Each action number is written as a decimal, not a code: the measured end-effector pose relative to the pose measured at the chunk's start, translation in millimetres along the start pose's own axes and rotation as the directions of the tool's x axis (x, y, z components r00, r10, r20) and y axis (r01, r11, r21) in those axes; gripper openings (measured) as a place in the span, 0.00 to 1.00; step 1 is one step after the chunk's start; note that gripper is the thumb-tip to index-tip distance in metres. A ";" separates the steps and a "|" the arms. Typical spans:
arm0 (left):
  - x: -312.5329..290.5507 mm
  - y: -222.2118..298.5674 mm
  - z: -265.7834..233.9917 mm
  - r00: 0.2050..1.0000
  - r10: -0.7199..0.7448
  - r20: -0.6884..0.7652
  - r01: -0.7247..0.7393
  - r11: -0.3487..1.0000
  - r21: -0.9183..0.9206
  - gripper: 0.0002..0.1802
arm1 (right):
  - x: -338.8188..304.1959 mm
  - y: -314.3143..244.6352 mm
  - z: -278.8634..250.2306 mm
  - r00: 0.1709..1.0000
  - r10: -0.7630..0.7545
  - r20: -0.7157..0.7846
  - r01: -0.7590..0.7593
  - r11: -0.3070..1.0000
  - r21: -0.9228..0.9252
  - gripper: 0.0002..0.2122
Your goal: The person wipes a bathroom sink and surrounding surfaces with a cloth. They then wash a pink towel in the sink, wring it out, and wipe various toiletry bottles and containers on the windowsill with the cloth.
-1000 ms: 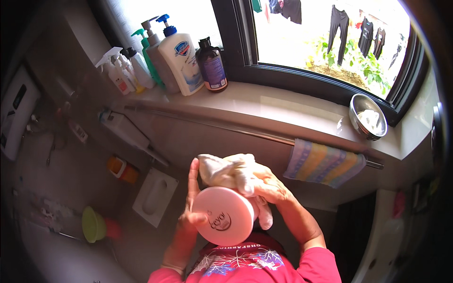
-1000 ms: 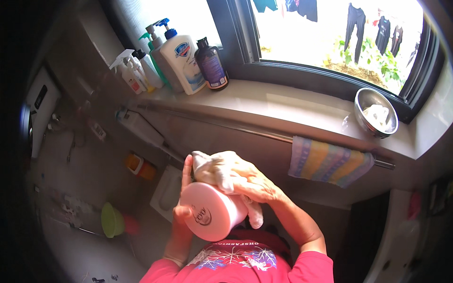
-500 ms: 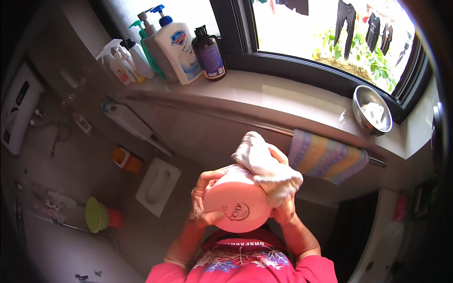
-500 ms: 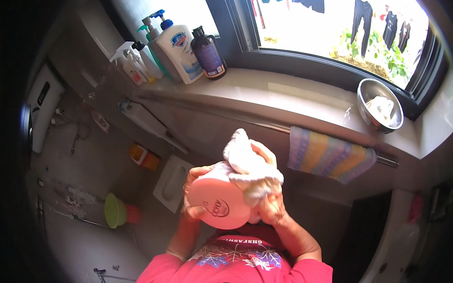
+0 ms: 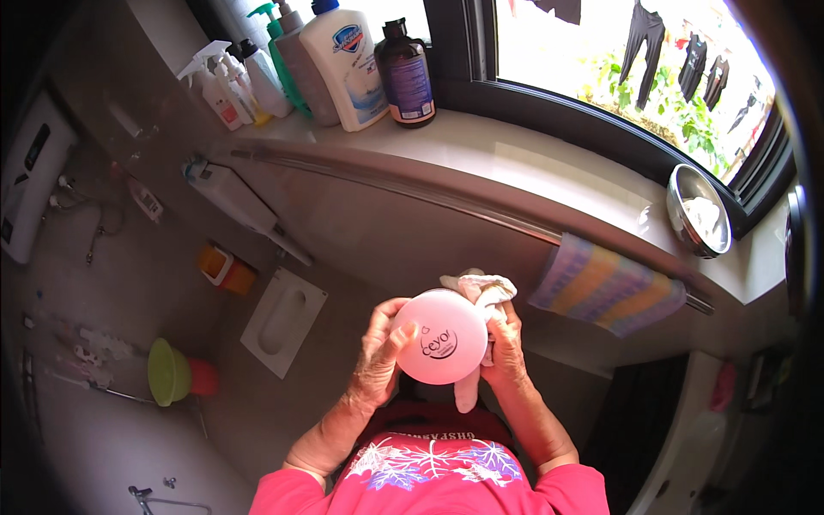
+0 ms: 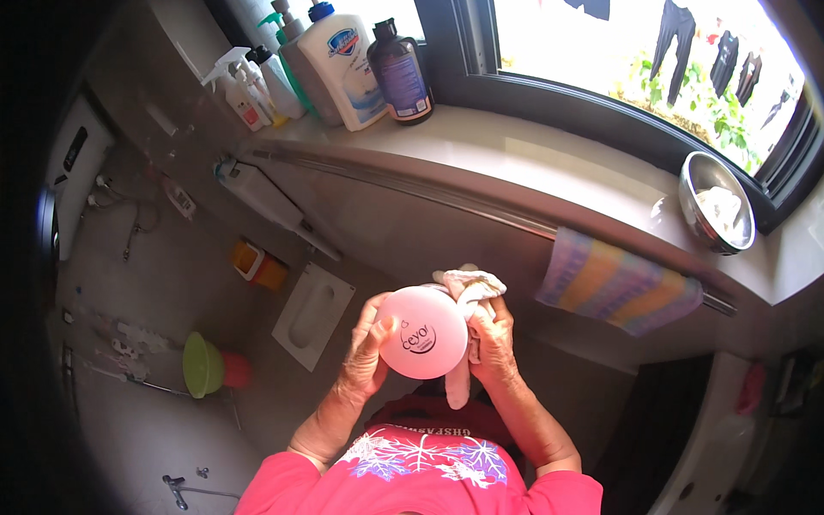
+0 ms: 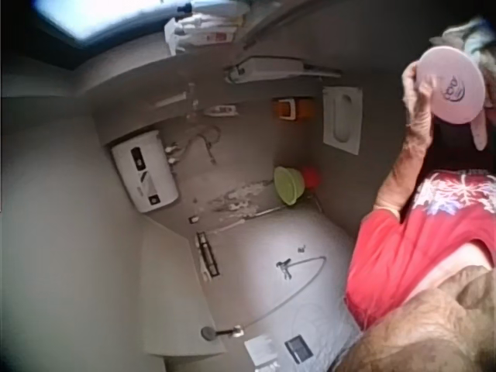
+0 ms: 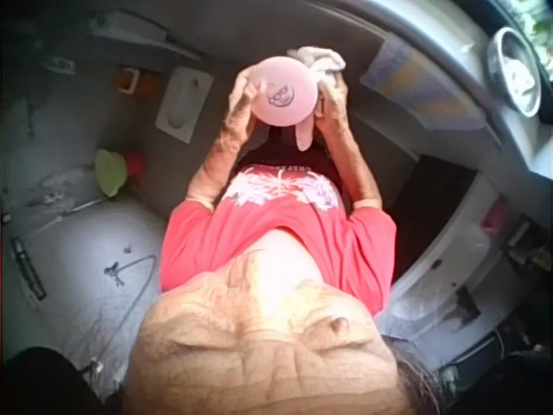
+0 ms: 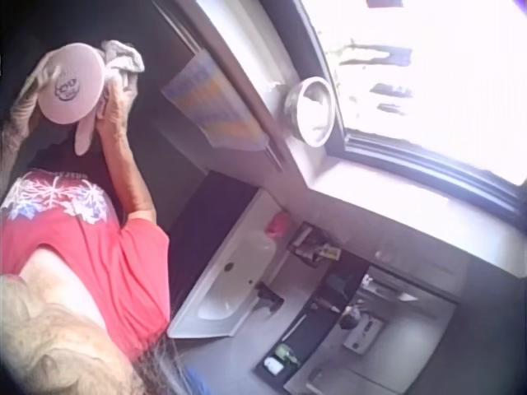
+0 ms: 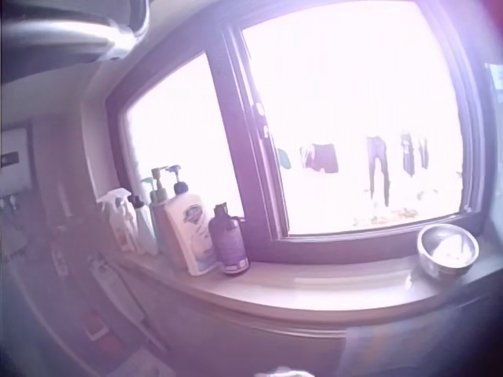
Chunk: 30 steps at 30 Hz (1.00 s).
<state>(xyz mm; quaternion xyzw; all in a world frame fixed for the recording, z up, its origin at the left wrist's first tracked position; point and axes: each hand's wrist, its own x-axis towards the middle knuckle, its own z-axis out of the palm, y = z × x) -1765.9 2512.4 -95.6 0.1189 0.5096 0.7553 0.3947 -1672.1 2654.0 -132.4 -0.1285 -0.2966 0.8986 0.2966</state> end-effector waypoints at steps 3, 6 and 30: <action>-2.1 -4.3 -13.5 0.995 0.035 0.091 -0.029 0.997 -0.067 0.46 | 7.2 28.9 10.3 0.989 -0.053 -0.141 0.051 0.998 -0.021 0.18; 5.6 12.3 -34.8 0.984 0.047 0.173 -0.059 0.996 0.064 0.58 | 14.7 45.0 4.8 0.998 -0.031 -0.048 0.027 0.996 -0.083 0.16; 51.3 85.6 -143.5 0.946 -0.118 0.303 0.071 0.984 0.161 0.79 | 118.6 75.8 91.3 0.757 0.264 0.597 0.399 0.538 -0.743 0.17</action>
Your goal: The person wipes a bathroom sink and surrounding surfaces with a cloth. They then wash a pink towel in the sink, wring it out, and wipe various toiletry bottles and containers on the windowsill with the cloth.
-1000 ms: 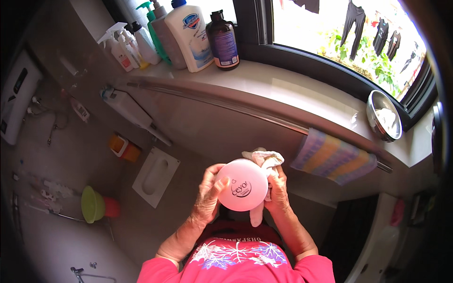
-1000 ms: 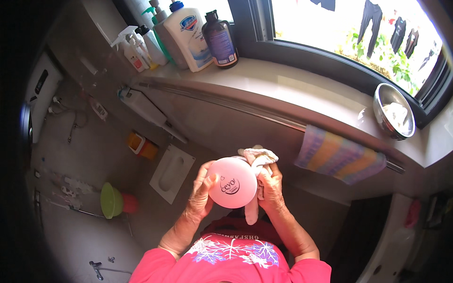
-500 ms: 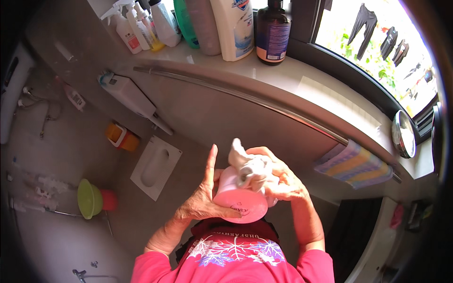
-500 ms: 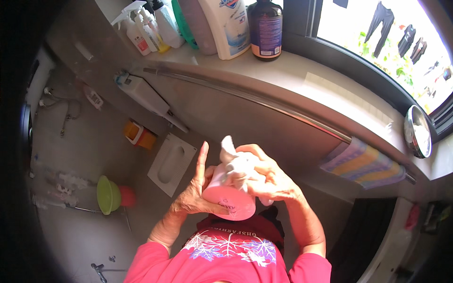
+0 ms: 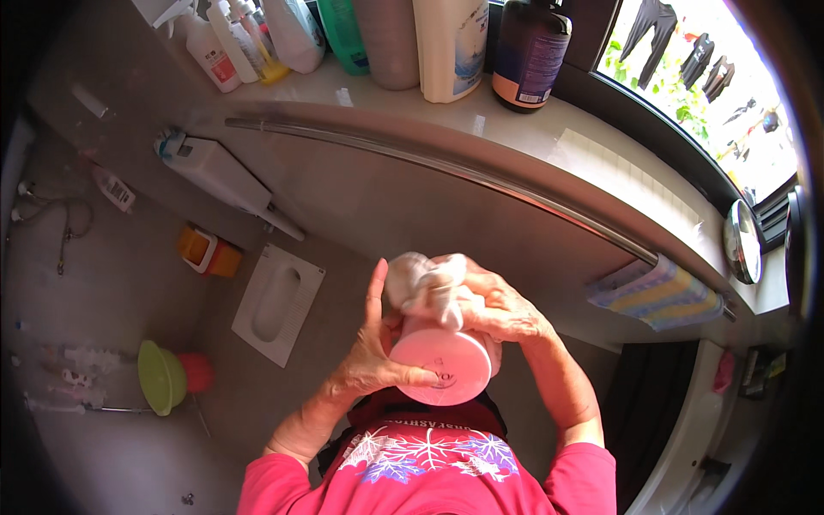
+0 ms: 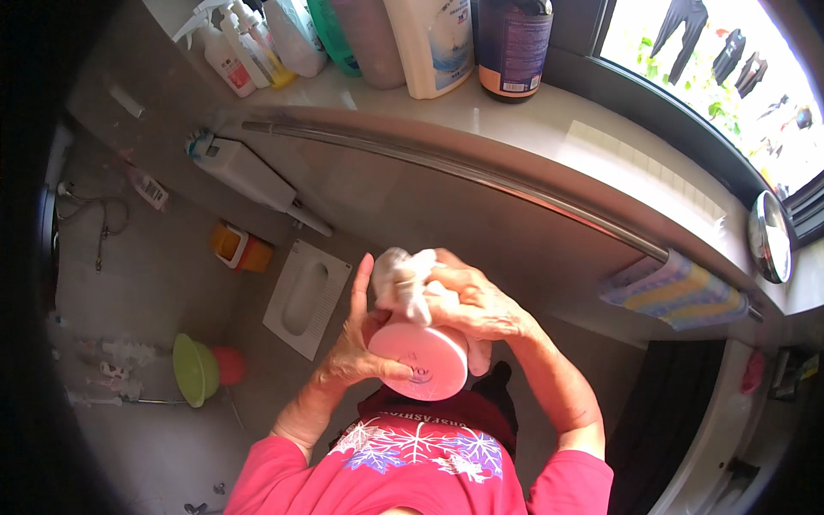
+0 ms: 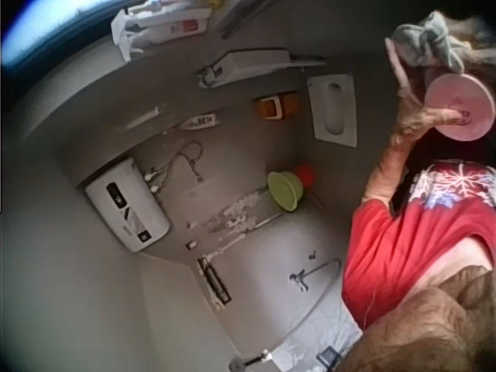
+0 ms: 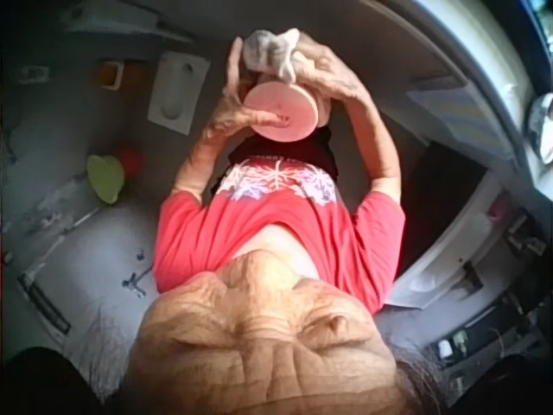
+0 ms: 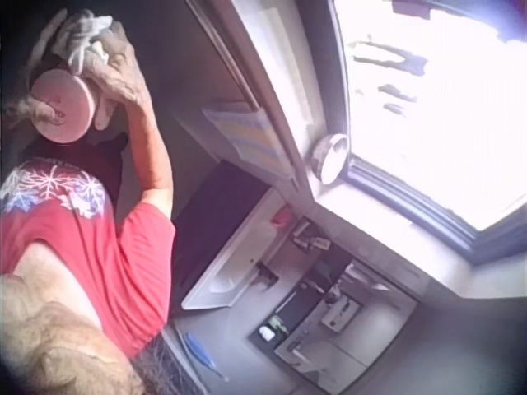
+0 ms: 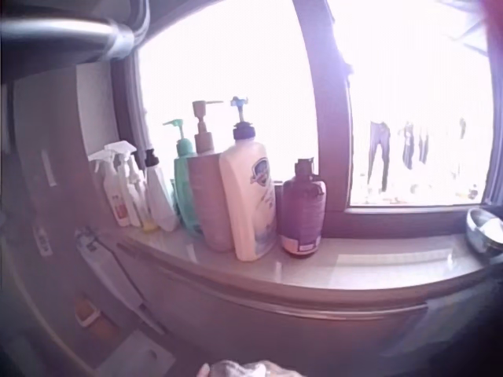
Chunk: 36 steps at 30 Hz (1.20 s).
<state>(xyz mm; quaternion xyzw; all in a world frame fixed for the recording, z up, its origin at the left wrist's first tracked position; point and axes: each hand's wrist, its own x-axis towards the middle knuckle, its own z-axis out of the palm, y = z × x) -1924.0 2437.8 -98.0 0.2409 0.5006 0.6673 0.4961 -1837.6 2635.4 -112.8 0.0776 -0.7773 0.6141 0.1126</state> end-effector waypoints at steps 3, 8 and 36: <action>4.3 -1.1 -8.3 0.996 -0.028 -0.079 0.015 0.987 -0.160 0.72 | -32.1 20.7 16.7 0.945 0.249 -0.212 -0.085 0.813 0.576 0.21; 18.3 -19.4 -5.8 0.973 0.074 -0.219 -0.144 0.937 -0.320 0.54 | -48.4 38.0 64.3 0.790 0.254 -0.559 0.203 0.751 0.628 0.20; 3.5 18.3 30.9 0.976 0.085 -0.202 -0.128 0.969 -0.213 0.36 | -15.7 -64.1 15.0 0.824 0.157 -0.544 -0.125 0.988 0.096 0.18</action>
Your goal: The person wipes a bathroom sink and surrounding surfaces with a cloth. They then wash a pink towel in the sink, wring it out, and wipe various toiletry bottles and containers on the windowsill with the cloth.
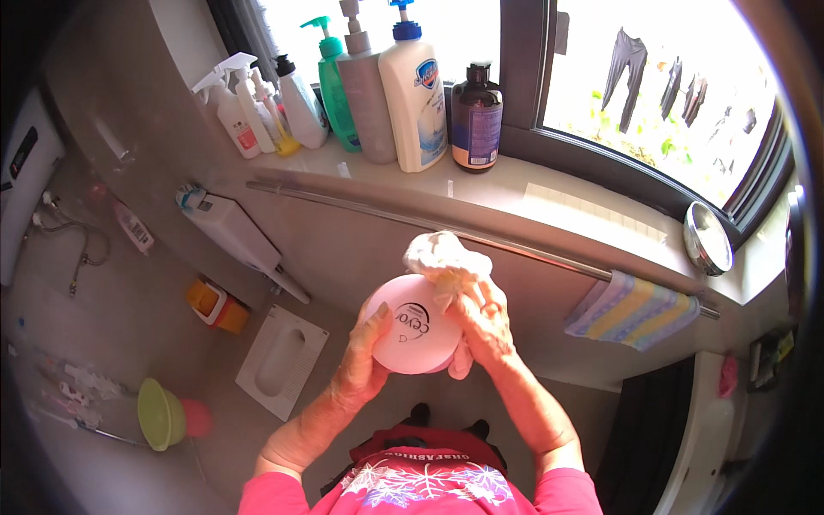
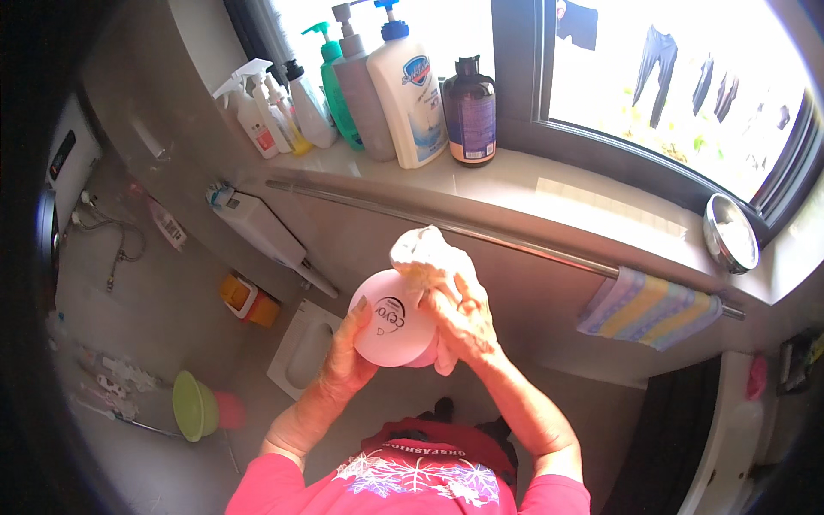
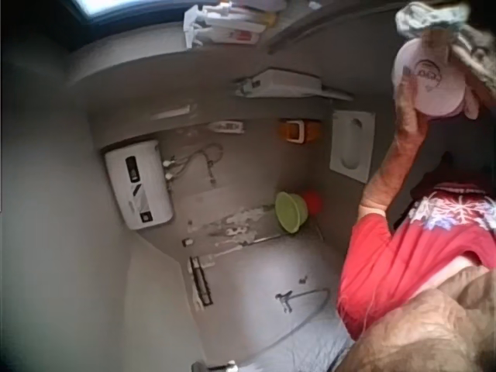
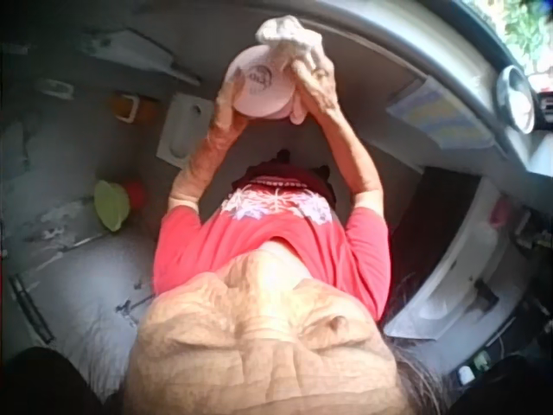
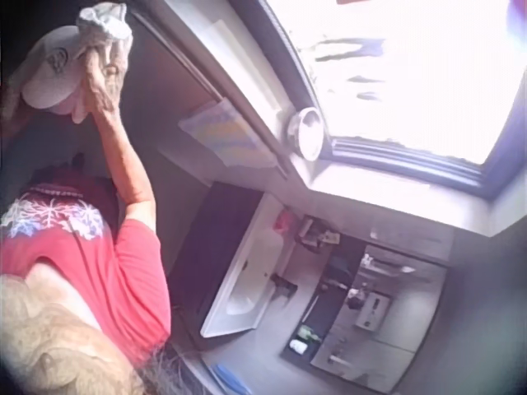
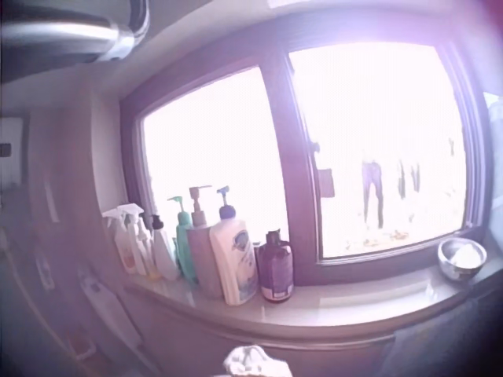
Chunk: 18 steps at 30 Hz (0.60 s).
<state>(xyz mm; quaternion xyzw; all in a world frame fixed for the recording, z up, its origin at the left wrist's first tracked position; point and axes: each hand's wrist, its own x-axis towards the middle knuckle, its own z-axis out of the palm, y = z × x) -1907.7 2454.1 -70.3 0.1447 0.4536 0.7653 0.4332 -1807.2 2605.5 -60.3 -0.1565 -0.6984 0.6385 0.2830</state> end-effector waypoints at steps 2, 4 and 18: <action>-1.6 -1.0 12.6 0.999 0.004 -0.035 -0.007 0.997 -0.072 0.33 | -12.1 19.6 3.4 0.989 -0.129 -0.071 0.128 0.992 -0.024 0.19; 0.1 -0.6 28.7 0.998 0.022 -0.067 -0.034 0.983 -0.179 0.32 | -22.2 24.8 18.7 0.961 -0.241 -0.136 0.245 0.970 0.010 0.22; 7.0 -16.4 48.3 0.989 0.120 -0.086 -0.142 0.926 -0.350 0.34 | -10.6 39.5 29.8 0.865 0.060 -0.499 0.319 0.701 0.637 0.19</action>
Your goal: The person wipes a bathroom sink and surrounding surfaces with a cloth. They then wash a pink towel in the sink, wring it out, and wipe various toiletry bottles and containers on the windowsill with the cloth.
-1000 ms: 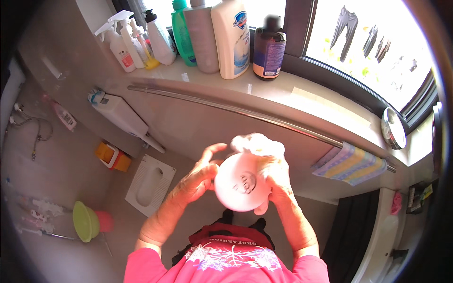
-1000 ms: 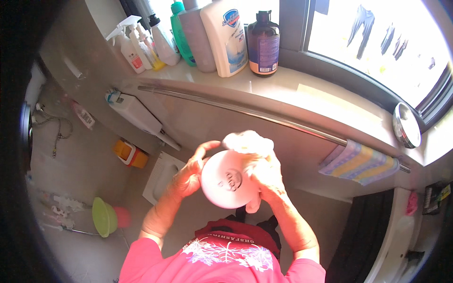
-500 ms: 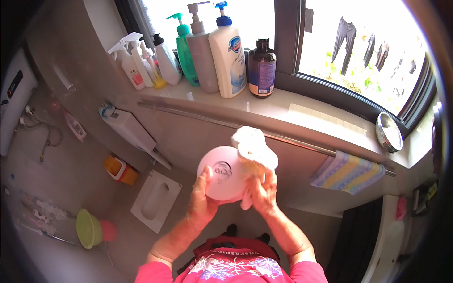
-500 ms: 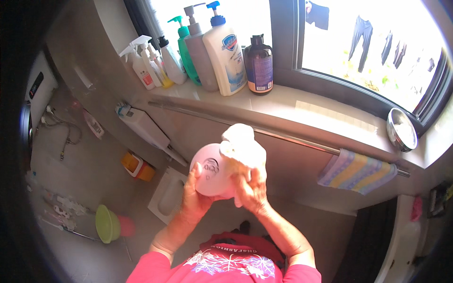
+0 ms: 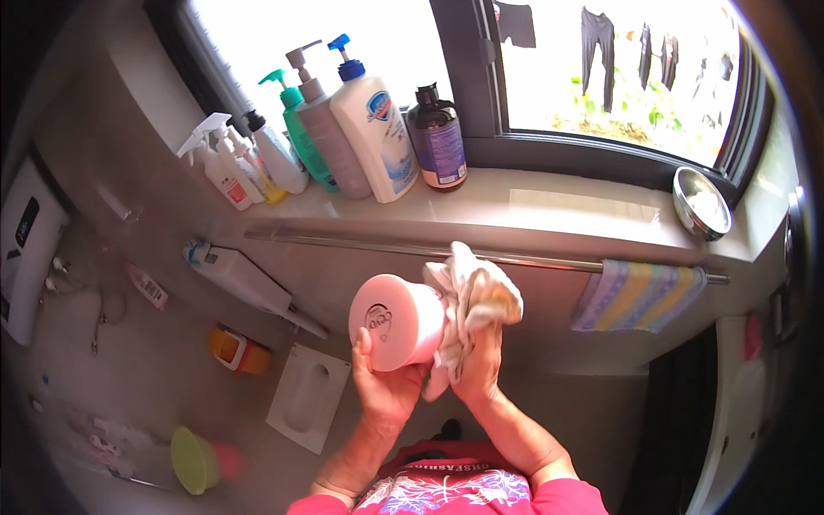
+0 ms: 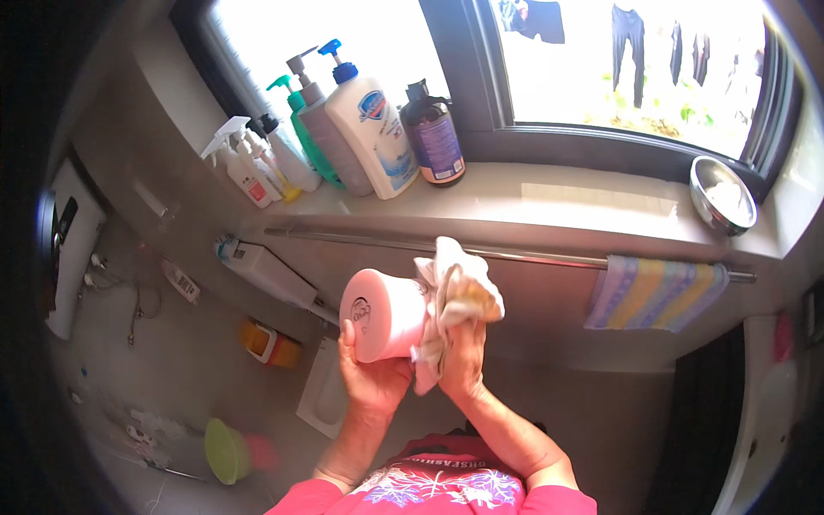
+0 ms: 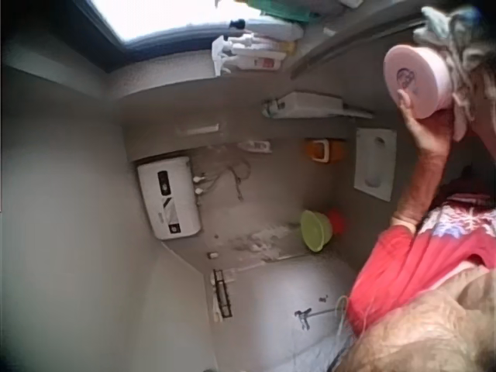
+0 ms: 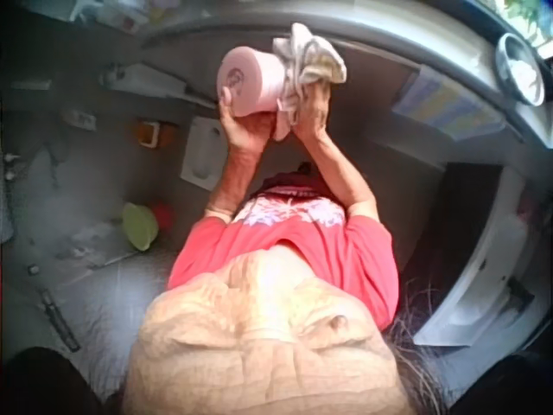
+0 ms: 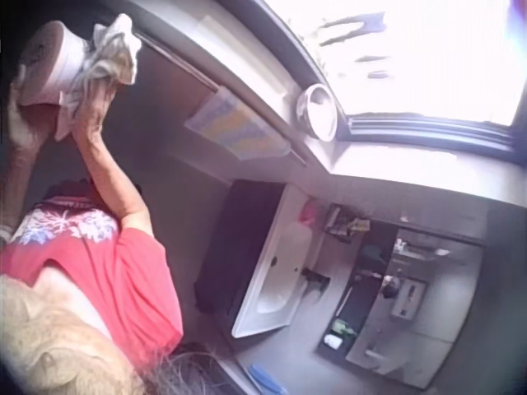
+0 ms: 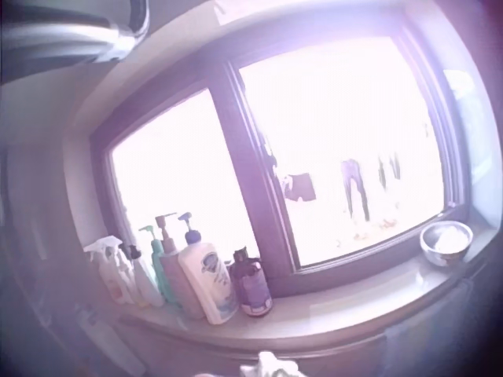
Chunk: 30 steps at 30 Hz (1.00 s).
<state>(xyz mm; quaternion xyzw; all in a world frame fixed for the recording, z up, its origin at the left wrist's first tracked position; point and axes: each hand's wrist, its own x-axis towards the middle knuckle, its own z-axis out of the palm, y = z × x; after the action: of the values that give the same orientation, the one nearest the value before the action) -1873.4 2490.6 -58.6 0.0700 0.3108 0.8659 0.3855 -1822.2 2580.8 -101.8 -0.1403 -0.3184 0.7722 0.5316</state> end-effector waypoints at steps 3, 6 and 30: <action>2.4 0.9 3.2 0.999 -0.011 0.048 0.013 0.999 -0.033 0.36 | 22.6 -21.3 12.3 0.933 0.357 0.040 -0.355 0.899 0.255 0.20; 9.5 -1.7 6.5 0.996 0.071 0.055 -0.070 0.997 -0.007 0.35 | 34.4 -15.4 11.6 0.869 0.462 0.180 -0.495 0.786 0.371 0.21; 38.0 31.5 -8.9 0.501 0.536 0.680 -0.856 0.189 0.481 0.61 | 19.4 -26.7 27.9 0.678 0.572 0.462 -0.733 0.568 0.373 0.19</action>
<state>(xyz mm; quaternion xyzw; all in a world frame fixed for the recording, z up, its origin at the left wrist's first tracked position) -1922.6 2497.2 -51.5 0.5237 0.5062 0.6796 -0.0870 -1825.8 2595.1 -61.2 0.0184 -0.0900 0.9815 0.1680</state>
